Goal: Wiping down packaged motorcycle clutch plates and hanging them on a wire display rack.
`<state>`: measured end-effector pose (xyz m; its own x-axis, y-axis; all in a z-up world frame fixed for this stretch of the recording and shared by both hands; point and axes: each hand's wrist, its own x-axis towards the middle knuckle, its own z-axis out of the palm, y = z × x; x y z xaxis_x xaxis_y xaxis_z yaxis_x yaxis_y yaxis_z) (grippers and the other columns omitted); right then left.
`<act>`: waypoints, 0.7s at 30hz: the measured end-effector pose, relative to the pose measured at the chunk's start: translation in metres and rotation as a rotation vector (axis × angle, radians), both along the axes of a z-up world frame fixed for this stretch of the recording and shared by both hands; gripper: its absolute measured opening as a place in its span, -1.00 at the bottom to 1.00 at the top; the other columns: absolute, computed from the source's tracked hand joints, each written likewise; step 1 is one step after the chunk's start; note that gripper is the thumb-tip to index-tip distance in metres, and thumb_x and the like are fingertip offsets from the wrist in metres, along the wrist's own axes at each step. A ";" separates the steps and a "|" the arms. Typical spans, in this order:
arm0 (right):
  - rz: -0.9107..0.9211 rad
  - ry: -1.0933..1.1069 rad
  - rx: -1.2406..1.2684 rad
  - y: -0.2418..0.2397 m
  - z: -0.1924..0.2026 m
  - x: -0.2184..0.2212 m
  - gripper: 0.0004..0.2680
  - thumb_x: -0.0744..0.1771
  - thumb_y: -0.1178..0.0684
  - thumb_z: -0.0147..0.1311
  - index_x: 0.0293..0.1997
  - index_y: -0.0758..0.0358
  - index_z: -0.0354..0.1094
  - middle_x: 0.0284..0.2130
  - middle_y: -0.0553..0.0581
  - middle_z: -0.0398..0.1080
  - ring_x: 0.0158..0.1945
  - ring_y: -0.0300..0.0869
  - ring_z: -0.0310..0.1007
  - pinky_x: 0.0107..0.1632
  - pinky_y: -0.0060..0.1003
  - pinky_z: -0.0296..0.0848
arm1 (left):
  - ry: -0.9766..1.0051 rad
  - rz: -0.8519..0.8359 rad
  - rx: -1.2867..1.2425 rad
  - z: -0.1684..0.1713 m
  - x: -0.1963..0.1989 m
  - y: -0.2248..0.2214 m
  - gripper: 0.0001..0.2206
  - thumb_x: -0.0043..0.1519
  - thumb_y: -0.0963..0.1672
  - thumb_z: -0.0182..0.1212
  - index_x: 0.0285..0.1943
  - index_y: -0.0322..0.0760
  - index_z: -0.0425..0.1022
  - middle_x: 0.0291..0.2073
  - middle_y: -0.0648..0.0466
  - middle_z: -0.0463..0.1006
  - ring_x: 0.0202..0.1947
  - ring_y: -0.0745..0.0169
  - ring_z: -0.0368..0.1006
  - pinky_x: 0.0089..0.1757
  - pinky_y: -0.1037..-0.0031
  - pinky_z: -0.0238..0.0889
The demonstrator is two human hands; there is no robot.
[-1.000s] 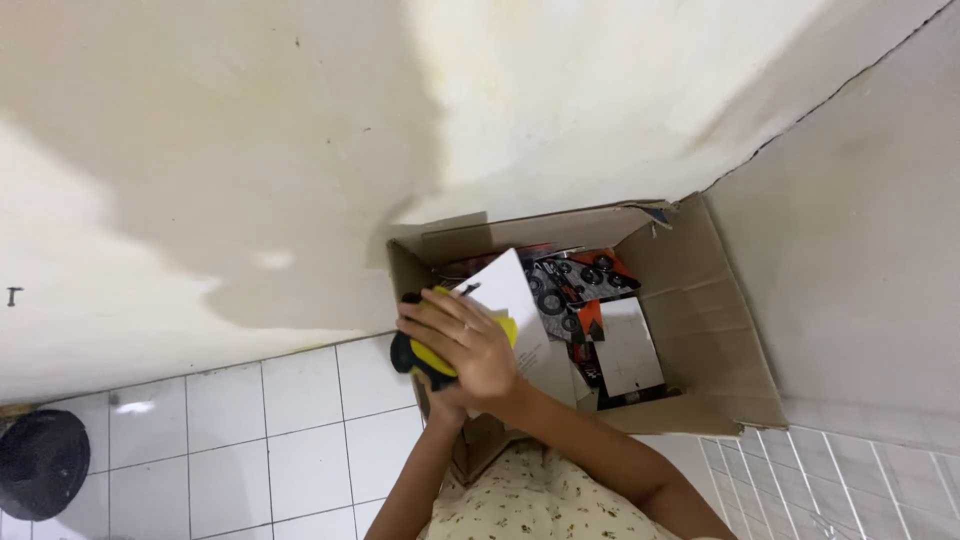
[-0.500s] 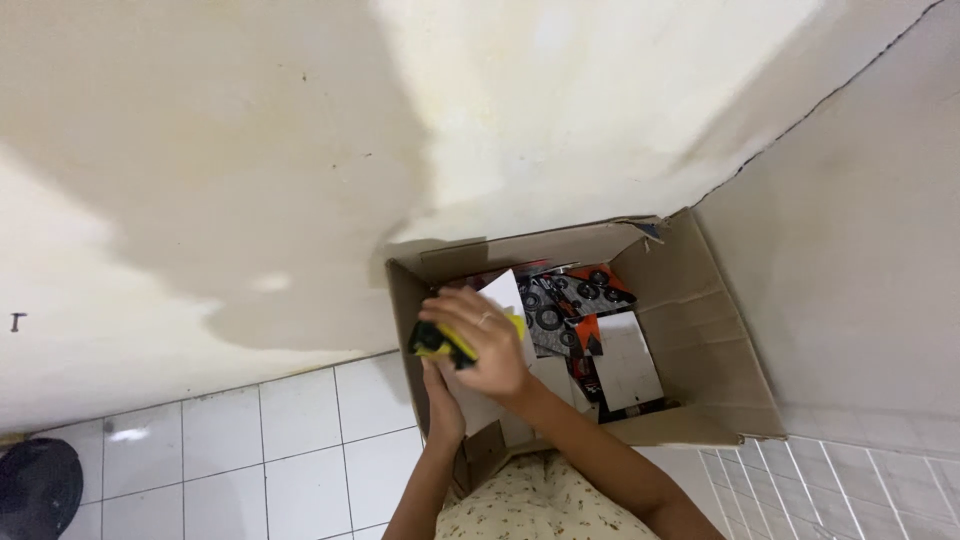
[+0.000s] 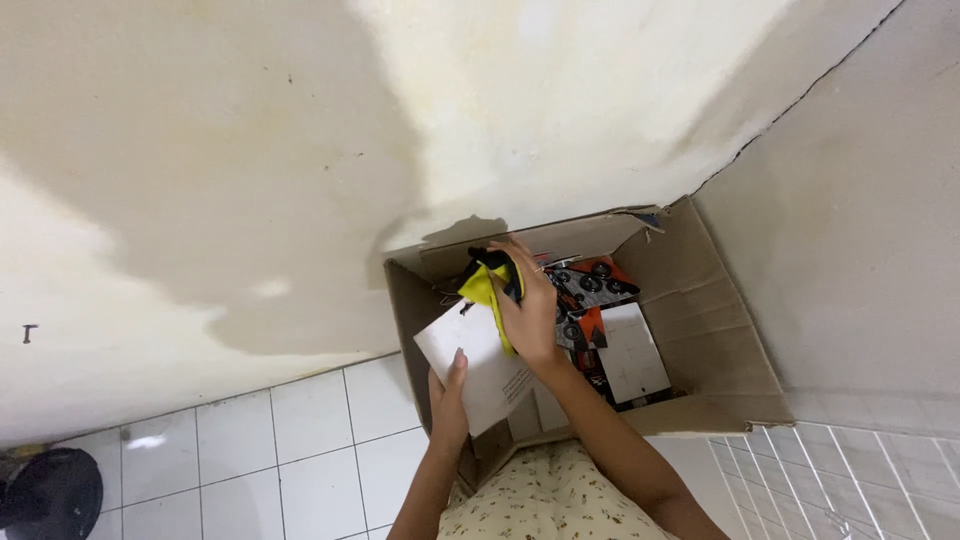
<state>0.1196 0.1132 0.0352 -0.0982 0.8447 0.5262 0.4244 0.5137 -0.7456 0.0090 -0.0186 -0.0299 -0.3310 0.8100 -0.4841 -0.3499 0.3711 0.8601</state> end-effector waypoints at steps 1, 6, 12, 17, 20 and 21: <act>-0.004 0.015 0.000 0.000 0.000 0.005 -0.66 0.32 0.32 0.18 0.24 0.27 0.36 0.26 0.27 0.37 0.40 0.12 0.32 0.35 -0.01 0.29 | -0.043 0.021 0.086 -0.007 0.003 -0.001 -0.17 0.19 0.18 0.15 0.45 -0.48 0.06 0.31 -0.30 0.30 0.32 -0.10 0.27 0.24 0.17 0.15; 0.054 -0.072 0.032 -0.046 0.006 0.011 -0.61 0.29 0.27 0.20 0.28 0.30 0.31 0.31 0.28 0.32 0.43 0.15 0.23 0.37 0.04 0.24 | -0.192 0.215 0.104 -0.010 -0.003 0.003 -0.36 0.31 0.09 -0.01 0.42 -0.44 0.10 0.17 -0.28 0.38 0.14 -0.13 0.39 0.08 0.12 0.32; 0.133 -0.077 -0.051 -0.064 0.012 0.018 -0.54 0.24 0.29 0.13 0.31 0.29 0.26 0.37 0.32 0.22 0.50 0.19 0.07 0.48 0.18 0.04 | -0.442 0.318 0.388 0.004 -0.012 0.009 -0.49 0.37 0.04 -0.14 0.34 -0.44 0.25 0.08 -0.17 0.48 0.04 -0.04 0.46 0.01 0.20 0.38; 0.091 -0.095 0.034 -0.038 0.020 0.016 -0.51 0.24 0.29 0.09 0.37 0.24 0.24 0.41 0.27 0.21 0.54 0.17 0.05 0.54 0.20 0.03 | 0.034 -0.096 0.312 -0.085 -0.007 0.001 -0.46 0.37 0.04 0.06 0.26 -0.60 0.38 0.04 -0.28 0.51 0.07 -0.10 0.46 0.10 0.13 0.32; 0.108 -0.180 0.030 -0.041 0.018 0.016 -0.51 0.25 0.24 0.21 0.38 0.27 0.24 0.40 0.23 0.23 0.52 0.14 0.07 0.52 0.20 0.04 | -0.052 -0.027 0.188 -0.078 -0.002 -0.001 -0.41 0.35 0.07 0.09 0.38 -0.48 0.20 0.29 -0.13 0.38 0.30 0.07 0.31 0.26 0.21 0.11; 0.135 -0.145 0.016 -0.047 0.015 0.014 -0.50 0.25 0.22 0.25 0.37 0.26 0.25 0.39 0.20 0.23 0.52 0.12 0.09 0.51 0.18 0.05 | -0.094 0.016 0.219 -0.060 -0.004 0.001 -0.39 0.37 0.09 0.02 0.35 -0.55 0.28 0.18 -0.25 0.44 0.21 -0.07 0.38 0.20 0.15 0.22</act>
